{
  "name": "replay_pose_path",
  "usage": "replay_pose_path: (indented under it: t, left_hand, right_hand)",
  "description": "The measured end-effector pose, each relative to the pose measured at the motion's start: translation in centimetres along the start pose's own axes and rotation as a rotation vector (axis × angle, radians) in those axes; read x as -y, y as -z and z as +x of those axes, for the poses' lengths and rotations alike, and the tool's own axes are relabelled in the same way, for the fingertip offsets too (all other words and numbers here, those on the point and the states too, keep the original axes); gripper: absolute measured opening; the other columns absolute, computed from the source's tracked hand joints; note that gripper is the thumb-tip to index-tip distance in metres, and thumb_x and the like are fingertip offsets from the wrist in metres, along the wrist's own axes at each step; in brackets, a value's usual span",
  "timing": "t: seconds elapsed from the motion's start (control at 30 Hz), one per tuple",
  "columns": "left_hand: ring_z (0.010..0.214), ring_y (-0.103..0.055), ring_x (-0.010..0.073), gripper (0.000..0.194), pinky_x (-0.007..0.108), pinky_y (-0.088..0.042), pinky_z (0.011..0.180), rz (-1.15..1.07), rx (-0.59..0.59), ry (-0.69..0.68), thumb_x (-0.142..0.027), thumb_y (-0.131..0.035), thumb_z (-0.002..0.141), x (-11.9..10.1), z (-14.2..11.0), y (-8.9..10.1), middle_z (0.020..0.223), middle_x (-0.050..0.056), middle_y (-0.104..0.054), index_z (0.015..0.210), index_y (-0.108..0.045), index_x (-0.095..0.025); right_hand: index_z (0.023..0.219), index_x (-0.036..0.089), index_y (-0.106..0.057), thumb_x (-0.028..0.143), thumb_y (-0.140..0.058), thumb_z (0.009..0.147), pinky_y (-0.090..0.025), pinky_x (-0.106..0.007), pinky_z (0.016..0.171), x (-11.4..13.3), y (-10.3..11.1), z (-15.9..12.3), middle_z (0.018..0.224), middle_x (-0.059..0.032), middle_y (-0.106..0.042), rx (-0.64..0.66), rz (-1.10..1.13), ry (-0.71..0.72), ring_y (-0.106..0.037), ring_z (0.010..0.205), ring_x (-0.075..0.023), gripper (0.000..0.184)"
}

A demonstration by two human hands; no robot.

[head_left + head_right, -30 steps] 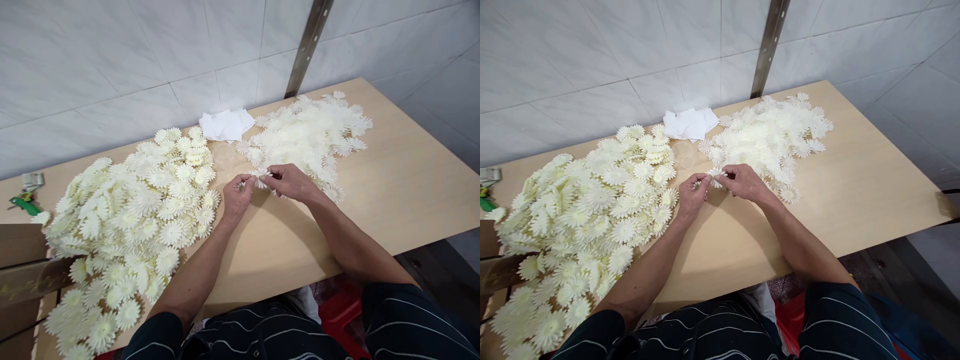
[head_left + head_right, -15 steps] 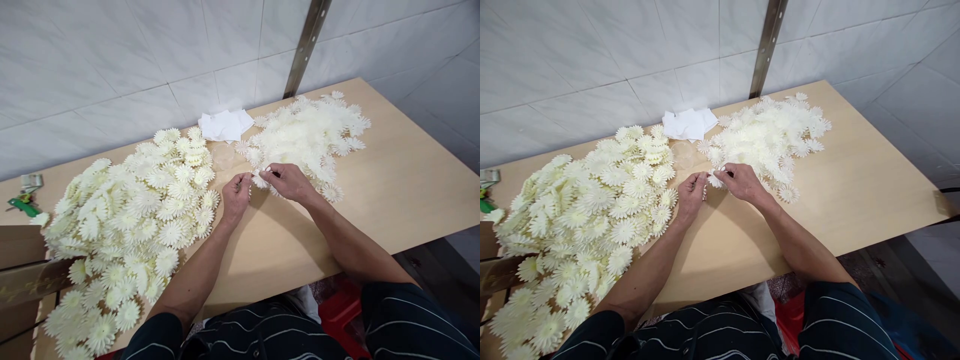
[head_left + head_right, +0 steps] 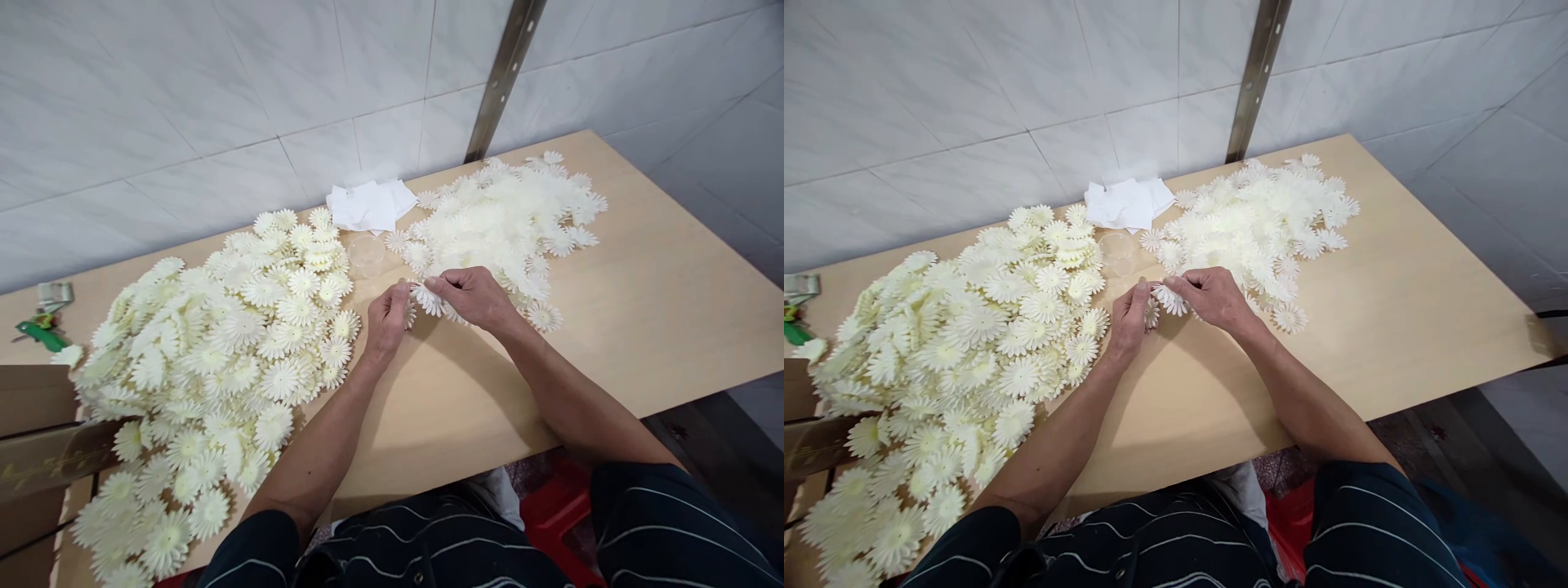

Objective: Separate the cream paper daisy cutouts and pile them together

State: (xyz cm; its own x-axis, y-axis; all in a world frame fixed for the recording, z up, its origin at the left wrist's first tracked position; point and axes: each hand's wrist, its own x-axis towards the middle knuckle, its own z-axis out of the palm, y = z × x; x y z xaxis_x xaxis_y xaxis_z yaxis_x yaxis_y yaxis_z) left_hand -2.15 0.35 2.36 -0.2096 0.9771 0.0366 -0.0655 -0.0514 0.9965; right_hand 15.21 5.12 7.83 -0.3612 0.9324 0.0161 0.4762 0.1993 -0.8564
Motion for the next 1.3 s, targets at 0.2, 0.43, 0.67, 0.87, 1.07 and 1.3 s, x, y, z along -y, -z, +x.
replay_pose_path:
  t: [0.2, 0.43, 0.67, 0.87, 1.07, 1.3]
  left_hand:
    - [0.067, -0.061, 0.0142, 0.050, 0.026, -0.050, 0.067, 0.002, 0.023, 0.008, -0.067, -0.088, 0.079, 0.1, 0.5, 0.1, 0.070, 0.001, -0.070, 0.082, -0.081, -0.018]
    - [0.045, -0.045, 0.0081, 0.054, 0.023, -0.033, 0.044, -0.173, -0.024, 0.159, -0.067, -0.095, 0.066, -0.2, 0.6, 0.0, 0.058, -0.005, -0.061, 0.083, -0.075, -0.019]
    - [0.041, -0.041, 0.0072, 0.054, 0.023, -0.024, 0.039, -0.263, -0.066, 0.233, -0.066, -0.095, 0.062, -0.8, 0.9, 0.0, 0.054, -0.005, -0.055, 0.079, -0.071, -0.020]
    - [0.041, -0.041, 0.0063, 0.055, 0.022, -0.024, 0.039, -0.296, -0.099, 0.261, -0.063, -0.097, 0.057, -1.0, 1.0, 0.0, 0.055, -0.006, -0.055, 0.079, -0.070, -0.020]
    - [0.042, -0.041, 0.0063, 0.055, 0.023, -0.023, 0.040, -0.279, -0.078, 0.257, -0.063, -0.097, 0.058, -1.0, 1.0, 0.1, 0.056, -0.005, -0.054, 0.079, -0.070, -0.020]
    - [0.042, -0.040, 0.0066, 0.054, 0.023, -0.024, 0.040, -0.269, -0.061, 0.253, -0.063, -0.096, 0.059, -0.9, 0.9, 0.0, 0.055, -0.006, -0.054, 0.078, -0.070, -0.020]
  right_hand:
    - [0.056, 0.024, -0.033, 0.093, -0.066, 0.084, -0.020, -0.030, 0.054, -0.3, -0.1, 0.2, 0.058, 0.0041, -0.027, 0.056, 0.025, -0.051, -0.026, 0.058, -0.0106, 0.081]
    - [0.067, 0.021, -0.062, 0.084, -0.085, 0.071, -0.031, -0.028, 0.051, -0.2, 0.3, 0.1, 0.056, 0.0036, -0.049, 0.182, 0.125, -0.092, -0.042, 0.054, -0.0122, 0.067]
    - [0.070, 0.020, -0.068, 0.077, -0.084, 0.079, -0.033, -0.028, 0.053, -0.8, 0.8, 0.1, 0.056, 0.0033, -0.052, 0.166, 0.118, -0.077, -0.044, 0.054, -0.0122, 0.060]
    - [0.067, 0.022, -0.062, 0.073, -0.079, 0.087, -0.032, -0.029, 0.052, -0.8, 1.7, -0.1, 0.054, 0.0032, -0.049, 0.080, 0.117, -0.089, -0.043, 0.052, -0.0123, 0.057]
    - [0.071, 0.022, -0.063, 0.073, -0.085, 0.081, -0.036, -0.029, 0.052, -1.1, 1.9, 0.2, 0.056, 0.0023, -0.055, 0.047, 0.178, -0.099, -0.049, 0.052, -0.0131, 0.056]
    - [0.069, 0.021, -0.067, 0.082, -0.082, 0.081, -0.036, -0.031, 0.053, -1.3, 2.2, 0.2, 0.059, 0.0007, -0.054, 0.078, 0.200, -0.089, -0.052, 0.052, -0.0136, 0.064]
